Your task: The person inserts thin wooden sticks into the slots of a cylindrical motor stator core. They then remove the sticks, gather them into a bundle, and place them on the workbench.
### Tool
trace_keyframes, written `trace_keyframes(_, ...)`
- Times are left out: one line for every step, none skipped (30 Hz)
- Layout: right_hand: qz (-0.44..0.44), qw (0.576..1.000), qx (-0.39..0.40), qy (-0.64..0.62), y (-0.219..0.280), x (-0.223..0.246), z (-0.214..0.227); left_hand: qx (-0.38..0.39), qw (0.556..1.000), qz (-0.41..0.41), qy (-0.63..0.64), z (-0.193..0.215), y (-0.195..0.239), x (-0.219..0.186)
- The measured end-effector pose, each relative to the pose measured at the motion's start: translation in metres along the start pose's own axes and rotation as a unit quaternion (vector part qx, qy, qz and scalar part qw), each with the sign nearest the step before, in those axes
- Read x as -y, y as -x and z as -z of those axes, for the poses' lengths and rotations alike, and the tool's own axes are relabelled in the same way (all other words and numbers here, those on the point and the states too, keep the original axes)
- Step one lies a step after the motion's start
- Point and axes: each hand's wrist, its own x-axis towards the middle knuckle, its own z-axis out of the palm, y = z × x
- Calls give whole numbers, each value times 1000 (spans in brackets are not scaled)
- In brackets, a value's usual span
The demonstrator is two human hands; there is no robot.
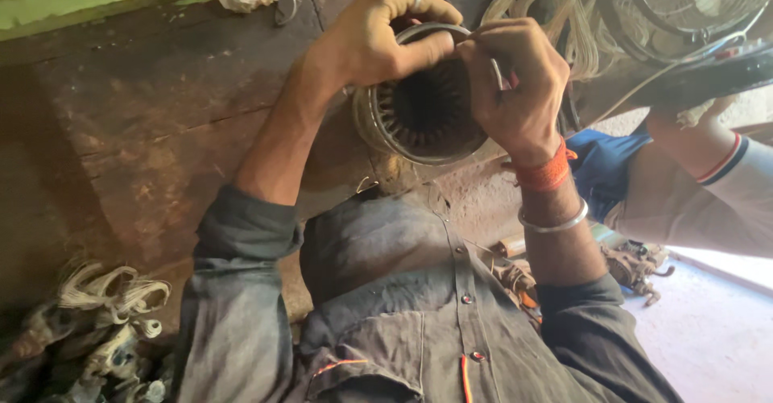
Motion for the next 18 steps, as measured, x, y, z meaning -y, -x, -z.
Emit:
trace_keyframes(13, 999, 35, -3, -5, 0, 0, 9, 1000, -1, 13, 1, -1, 2)
trace_keyframes(24, 997, 69, -6, -9, 1, 0, 19, 999, -2, 26, 0, -2, 4)
trace_keyframes(36, 994, 103, -9, -13, 2, 1, 30, 999, -2, 40, 1, -2, 6)
trace_keyframes(33, 993, 116, 7, -15, 3, 2, 27, 998, 20, 61, 0, -1, 9)
trace_keyframes(31, 991, 129, 24, -16, 5, 4, 24, 995, 42, 81, 0, 0, 11)
trace_keyframes(29, 988, 144, 39, -18, 5, 5, 20, 992, 64, 103, -1, 1, 14)
trace_keyframes(30, 982, 159, 102, -18, 7, 2, 14, 994, 44, 100, -3, 2, 17)
trace_keyframes(32, 971, 172, 164, -16, 10, -4, 8, 995, 23, 96, -3, 2, 19)
trace_keyframes(35, 956, 183, 225, -15, 11, -11, 1, 996, 1, 92, -3, 1, 21)
trace_keyframes(40, 941, 210, 262, -14, 10, -17, -16, 997, 12, 80, -6, 3, 23)
trace_keyframes(45, 923, 236, 299, -13, 8, -24, -33, 997, 22, 69, -8, 4, 24)
trace_keyframes(53, 904, 258, 336, -15, 4, -28, -51, 997, 29, 54, -9, 3, 25)
trace_keyframes(64, 907, 259, 326, -15, 0, -29, -52, 996, 39, 62, -10, 3, 25)
trace_keyframes(73, 909, 262, 316, -15, -3, -30, -53, 995, 50, 72, -10, 3, 25)
trace_keyframes(82, 911, 265, 305, -14, -6, -30, -54, 993, 60, 82, -10, 5, 24)
trace_keyframes(70, 928, 253, 264, -13, -8, -25, -55, 993, 61, 82, -11, 5, 23)
trace_keyframes(58, 943, 241, 222, -11, -8, -21, -57, 993, 61, 82, -13, 5, 22)
trace_keyframes(50, 956, 227, 180, -12, -7, -17, -61, 993, 58, 79, -11, 4, 21)
